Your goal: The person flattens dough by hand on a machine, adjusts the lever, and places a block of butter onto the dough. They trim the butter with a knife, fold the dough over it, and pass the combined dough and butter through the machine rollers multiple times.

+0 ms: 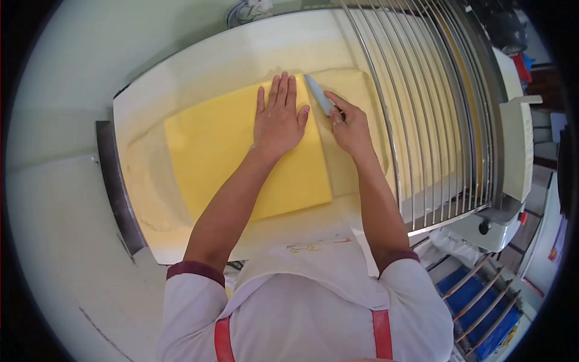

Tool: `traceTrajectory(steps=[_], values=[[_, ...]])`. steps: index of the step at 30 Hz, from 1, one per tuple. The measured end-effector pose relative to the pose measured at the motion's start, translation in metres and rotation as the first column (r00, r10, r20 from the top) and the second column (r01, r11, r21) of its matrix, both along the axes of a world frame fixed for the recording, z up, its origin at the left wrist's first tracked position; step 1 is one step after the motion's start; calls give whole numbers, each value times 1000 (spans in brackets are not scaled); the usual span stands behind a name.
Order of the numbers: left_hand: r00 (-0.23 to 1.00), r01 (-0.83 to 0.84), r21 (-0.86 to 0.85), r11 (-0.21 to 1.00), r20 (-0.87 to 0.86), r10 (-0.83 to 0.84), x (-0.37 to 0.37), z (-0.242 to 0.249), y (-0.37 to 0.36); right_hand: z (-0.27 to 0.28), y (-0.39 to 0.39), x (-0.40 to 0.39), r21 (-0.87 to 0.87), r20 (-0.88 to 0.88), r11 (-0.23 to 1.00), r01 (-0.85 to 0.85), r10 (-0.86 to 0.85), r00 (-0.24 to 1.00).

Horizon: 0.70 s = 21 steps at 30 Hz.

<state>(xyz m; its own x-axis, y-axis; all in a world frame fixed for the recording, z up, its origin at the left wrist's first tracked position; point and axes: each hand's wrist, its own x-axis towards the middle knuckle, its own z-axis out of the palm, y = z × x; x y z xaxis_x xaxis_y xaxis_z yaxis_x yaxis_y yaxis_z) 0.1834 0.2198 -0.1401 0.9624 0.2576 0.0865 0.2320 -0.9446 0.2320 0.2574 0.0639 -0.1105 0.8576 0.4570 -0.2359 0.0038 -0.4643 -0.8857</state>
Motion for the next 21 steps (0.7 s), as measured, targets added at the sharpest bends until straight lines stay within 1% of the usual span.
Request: traceTrajectory(steps=[2, 5, 8, 11, 14, 17, 21], values=[[1000, -1, 18, 1000, -29, 1, 1, 1, -1, 2, 1, 5, -55, 11, 998, -35, 36, 999], [999, 3, 25, 1000, -36, -2, 3, 2, 1, -10, 0, 4, 44, 23, 999, -8, 7, 1000], [999, -1, 16, 1000, -44, 1, 3, 4, 0, -13, 0, 4, 82, 19, 997, -6, 4, 1000], [999, -5, 5, 1000, -44, 5, 3, 3, 0, -14, 7, 10, 36, 96, 999, -40, 37, 995], [999, -2, -5, 1000, -34, 1, 3, 3, 1, -16, 8, 10, 58, 81, 998, -32, 28, 996], [1000, 4, 4, 1000, -25, -4, 3, 2, 1, -18, -5, -5, 65, 95, 997, -38, 32, 995], [1000, 2, 30, 1000, -22, -1, 2, 1, -1, -11, -39, -39, 29, 119, 997, -73, 69, 990]])
